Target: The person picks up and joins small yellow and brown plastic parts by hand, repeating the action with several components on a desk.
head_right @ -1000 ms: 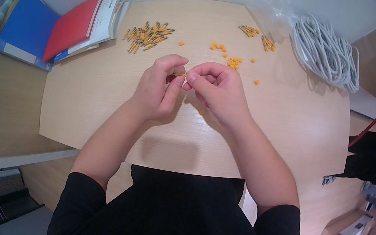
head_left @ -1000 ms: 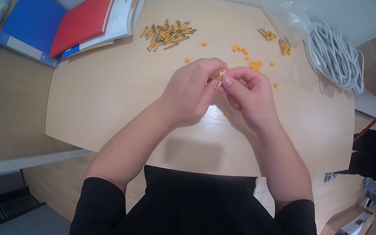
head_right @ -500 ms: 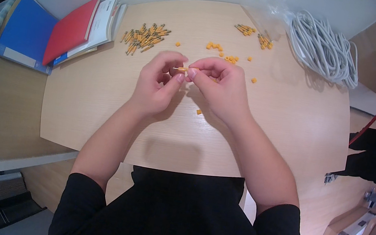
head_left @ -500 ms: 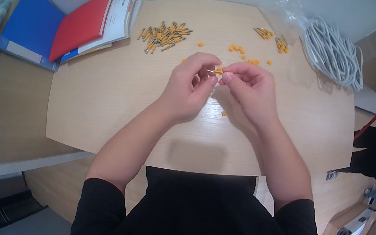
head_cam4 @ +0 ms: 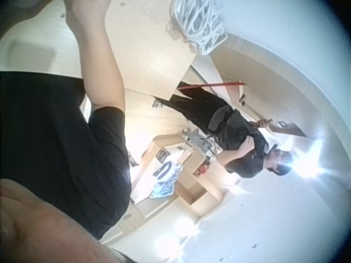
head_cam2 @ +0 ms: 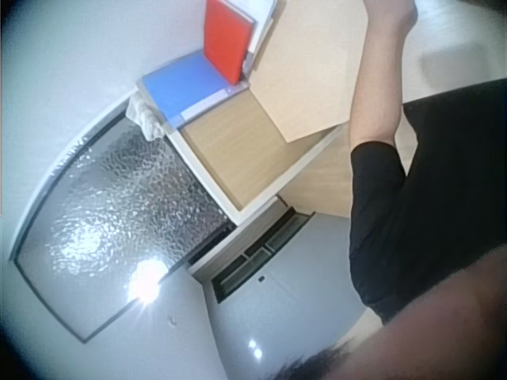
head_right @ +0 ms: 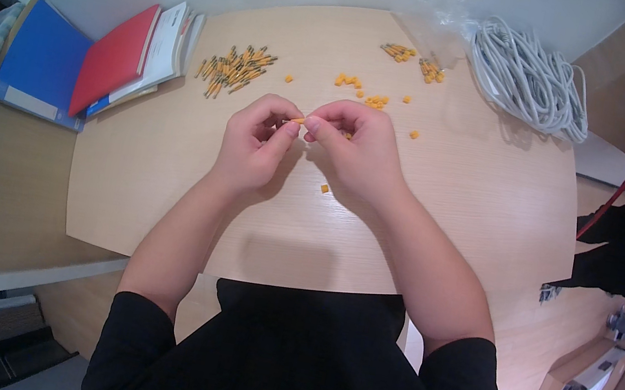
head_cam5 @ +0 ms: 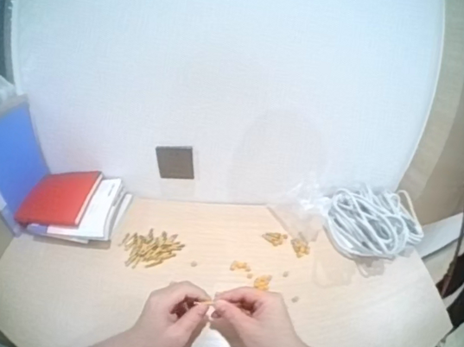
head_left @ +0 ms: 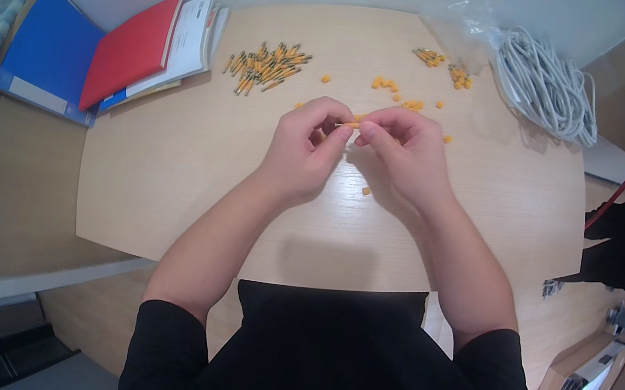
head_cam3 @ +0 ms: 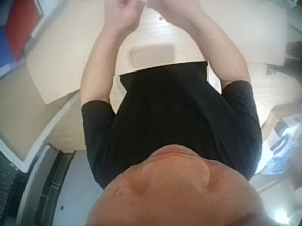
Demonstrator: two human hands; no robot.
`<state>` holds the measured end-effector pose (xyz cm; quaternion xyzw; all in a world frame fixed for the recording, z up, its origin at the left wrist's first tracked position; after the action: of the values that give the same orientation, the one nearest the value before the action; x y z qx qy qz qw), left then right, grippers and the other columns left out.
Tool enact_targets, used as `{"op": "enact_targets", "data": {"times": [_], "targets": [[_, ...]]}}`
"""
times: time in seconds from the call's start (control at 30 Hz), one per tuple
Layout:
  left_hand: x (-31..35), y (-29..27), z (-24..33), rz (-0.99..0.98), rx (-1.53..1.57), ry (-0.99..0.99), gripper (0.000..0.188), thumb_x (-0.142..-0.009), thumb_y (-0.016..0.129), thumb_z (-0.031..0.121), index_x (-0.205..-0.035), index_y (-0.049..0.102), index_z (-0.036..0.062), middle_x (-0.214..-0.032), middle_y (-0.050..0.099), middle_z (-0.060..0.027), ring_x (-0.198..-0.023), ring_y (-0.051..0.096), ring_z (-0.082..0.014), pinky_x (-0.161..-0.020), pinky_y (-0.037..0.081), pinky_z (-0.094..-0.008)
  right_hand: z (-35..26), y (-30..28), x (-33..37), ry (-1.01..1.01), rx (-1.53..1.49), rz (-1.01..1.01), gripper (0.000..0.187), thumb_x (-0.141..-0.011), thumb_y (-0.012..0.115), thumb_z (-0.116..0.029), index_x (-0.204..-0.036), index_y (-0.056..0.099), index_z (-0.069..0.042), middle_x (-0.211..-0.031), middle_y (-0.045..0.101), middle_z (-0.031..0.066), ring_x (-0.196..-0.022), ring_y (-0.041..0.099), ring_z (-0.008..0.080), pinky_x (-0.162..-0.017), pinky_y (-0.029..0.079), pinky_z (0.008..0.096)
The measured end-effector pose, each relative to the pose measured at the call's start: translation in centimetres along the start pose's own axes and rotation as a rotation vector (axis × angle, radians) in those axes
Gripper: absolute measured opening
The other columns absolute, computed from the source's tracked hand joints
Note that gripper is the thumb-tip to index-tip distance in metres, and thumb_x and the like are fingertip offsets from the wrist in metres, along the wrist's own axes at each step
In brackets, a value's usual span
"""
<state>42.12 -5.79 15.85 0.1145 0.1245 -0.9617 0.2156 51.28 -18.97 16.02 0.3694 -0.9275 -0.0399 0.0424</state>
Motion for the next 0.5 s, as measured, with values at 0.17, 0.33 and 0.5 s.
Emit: {"op": "enact_targets", "data": {"times": [0.17,0.33,0.5], "targets": [[0.2,0.1,-1.0,-0.124,0.063,-0.168,0.02,-0.106,0.056,0.011,-0.091,0.065,0.0011,-0.075,0.059,-0.0007,-0.068,0.051,-0.0071,-0.061,0.042,-0.0248,-0.2,0.3,0.1,-0.063,-0.005,-0.014,0.007,-0.095,0.07,-0.005,-0.095,0.07,0.002,-0.085,0.07,0.0048,-0.076,0.062,0.0085,-0.068,0.051,0.0257],[0.0,-0.1,-0.6,-0.11,-0.031,-0.126,0.024,-0.107,0.055,0.013,-0.088,0.064,0.0,-0.074,0.059,-0.0009,-0.068,0.051,-0.0078,-0.061,0.043,-0.0259,-0.3,0.1,0.2,-0.017,0.093,-0.012,0.008,-0.095,0.07,-0.006,-0.095,0.071,0.002,-0.083,0.069,0.0044,-0.074,0.061,0.0082,-0.066,0.05,0.0255],[-0.1,-0.2,-0.9,-0.036,-0.047,-0.06,0.019,-0.101,0.06,0.01,-0.088,0.066,-0.0022,-0.067,0.059,-0.0056,-0.061,0.051,-0.012,-0.058,0.042,-0.0298,-0.4,-0.3,0.0,-0.031,0.178,-0.026,0.011,-0.094,0.07,-0.007,-0.098,0.072,0.003,-0.081,0.068,0.0036,-0.071,0.059,0.0075,-0.064,0.049,0.0251]]}}
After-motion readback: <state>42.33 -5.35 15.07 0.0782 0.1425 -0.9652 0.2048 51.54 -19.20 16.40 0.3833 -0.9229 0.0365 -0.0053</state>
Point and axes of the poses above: each hand's wrist, its own x-axis away from the middle knuckle, its own y-axis out of the palm, z = x × y, the point moved 5 cm from there along -x, towards the middle knuckle
